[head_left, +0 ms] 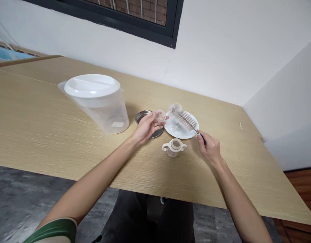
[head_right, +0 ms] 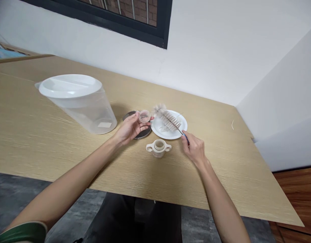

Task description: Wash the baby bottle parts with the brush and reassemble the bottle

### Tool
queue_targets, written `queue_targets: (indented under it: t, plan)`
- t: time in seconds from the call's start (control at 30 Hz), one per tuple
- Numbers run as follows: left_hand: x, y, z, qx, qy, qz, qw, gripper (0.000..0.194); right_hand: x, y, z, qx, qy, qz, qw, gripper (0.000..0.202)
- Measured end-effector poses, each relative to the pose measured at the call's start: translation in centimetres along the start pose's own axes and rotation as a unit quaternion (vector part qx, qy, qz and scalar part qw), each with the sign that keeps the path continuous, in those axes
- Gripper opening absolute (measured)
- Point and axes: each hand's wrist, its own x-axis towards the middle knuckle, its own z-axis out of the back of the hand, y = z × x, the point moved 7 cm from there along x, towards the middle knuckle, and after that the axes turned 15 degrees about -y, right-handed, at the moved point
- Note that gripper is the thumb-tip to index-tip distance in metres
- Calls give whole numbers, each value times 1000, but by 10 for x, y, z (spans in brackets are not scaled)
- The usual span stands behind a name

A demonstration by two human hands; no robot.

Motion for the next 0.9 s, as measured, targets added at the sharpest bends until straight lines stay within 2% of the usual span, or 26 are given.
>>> queue_targets:
  t: [0.1,0.27,0.37,0.57,0.77,0.9]
  plan:
    - [0,1,0,-1,-2,5,1000,38,1,3,3,21,-13,6,1000,28]
    - [3,1,4,-12,-34,2,999,37,-1,10,-3,22,21,18,999,29]
    - [3,1,5,-11,-39,0,999,39,0,9,-4,3,16,21,1000,27]
    - [3,-2,6,7,-39,-31,999,43,2,7,5,23,-23,19,999,27]
    - [3,-3,7,25,-37,-56,997,55,1,9,1,29,-3,28,999,26]
    - [1,-6,9,38,-40,-96,994,62,2,3,4,7,-23,10,1000,25]
